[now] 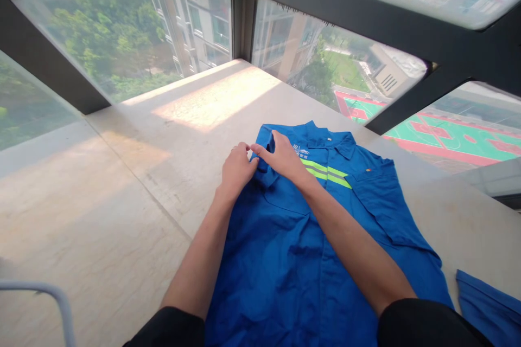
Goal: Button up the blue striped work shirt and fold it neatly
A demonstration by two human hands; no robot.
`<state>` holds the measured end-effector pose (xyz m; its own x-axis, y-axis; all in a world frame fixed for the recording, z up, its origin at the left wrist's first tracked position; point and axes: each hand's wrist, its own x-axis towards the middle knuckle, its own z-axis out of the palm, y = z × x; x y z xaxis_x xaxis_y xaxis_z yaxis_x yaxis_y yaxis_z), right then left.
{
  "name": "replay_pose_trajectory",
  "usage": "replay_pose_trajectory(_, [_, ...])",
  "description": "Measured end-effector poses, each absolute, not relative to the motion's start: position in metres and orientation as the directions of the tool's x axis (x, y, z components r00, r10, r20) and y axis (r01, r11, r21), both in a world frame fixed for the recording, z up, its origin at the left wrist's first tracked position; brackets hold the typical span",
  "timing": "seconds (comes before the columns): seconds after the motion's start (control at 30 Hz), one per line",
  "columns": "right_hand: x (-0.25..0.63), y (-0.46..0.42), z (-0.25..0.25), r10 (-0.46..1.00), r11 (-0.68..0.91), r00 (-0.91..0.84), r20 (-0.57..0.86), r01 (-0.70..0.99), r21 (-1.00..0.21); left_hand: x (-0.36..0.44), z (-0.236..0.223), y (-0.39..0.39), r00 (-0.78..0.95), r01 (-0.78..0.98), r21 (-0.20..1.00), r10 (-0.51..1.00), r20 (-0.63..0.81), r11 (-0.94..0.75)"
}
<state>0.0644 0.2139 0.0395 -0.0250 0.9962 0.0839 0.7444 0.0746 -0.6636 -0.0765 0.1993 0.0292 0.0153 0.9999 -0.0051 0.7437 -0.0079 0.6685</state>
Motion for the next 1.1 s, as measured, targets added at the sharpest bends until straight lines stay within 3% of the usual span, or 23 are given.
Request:
replay_pose_trajectory(0.13, [0.058, 0.212, 0.030, 0.999, -0.001, 0.024, 0.024, 0.747, -0.665, -0.069, 0.022, 0.199, 0.072, 0.722, 0.692, 0.993, -0.091, 0.011])
replay_pose_trajectory(0.33, [0.069, 0.225, 0.022, 0.962, 0.036, 0.183, 0.201, 0.646, -0.763, -0.069, 0.013, 0.207, -0.013, 0.636, 0.749, 0.973, -0.229, 0.185])
replay_pose_trajectory(0.4, [0.077, 0.231, 0.023, 0.957, 0.037, 0.231, 0.175, 0.502, -0.864, -0.070, 0.010, 0.209, -0.011, 0.604, 0.776, 0.975, -0.221, 0.183])
replay_pose_trajectory(0.5, [0.093, 0.239, 0.026, 0.950, -0.009, 0.313, 0.012, 0.065, -0.998, -0.074, 0.007, 0.213, 0.040, 0.566, 0.816, 0.985, -0.170, 0.118])
replay_pose_trajectory(0.57, [0.105, 0.244, 0.028, 0.931, -0.010, 0.356, -0.084, -0.203, -0.979, -0.078, 0.008, 0.214, 0.080, 0.580, 0.810, 0.983, -0.166, 0.090])
replay_pose_trajectory(0.67, [0.121, 0.248, 0.026, 0.895, -0.006, 0.413, -0.169, -0.368, -0.930, -0.083, 0.013, 0.214, 0.111, 0.591, 0.802, 0.975, -0.193, 0.092])
replay_pose_trajectory(0.77, [0.129, 0.246, 0.021, 0.855, -0.147, 0.395, -0.336, -0.436, -0.888, -0.088, 0.019, 0.212, 0.142, 0.600, 0.791, 0.957, -0.254, 0.121])
replay_pose_trajectory(0.9, [0.127, 0.235, 0.015, 0.851, -0.406, 0.117, -0.512, -0.473, -0.782, -0.097, 0.034, 0.210, 0.241, 0.619, 0.754, 0.862, -0.447, 0.218])
replay_pose_trajectory(1.1, [0.130, 0.213, 0.024, 0.818, -0.571, -0.100, -0.566, -0.253, -0.781, -0.115, 0.055, 0.205, 0.373, 0.689, 0.712, 0.777, -0.507, 0.134])
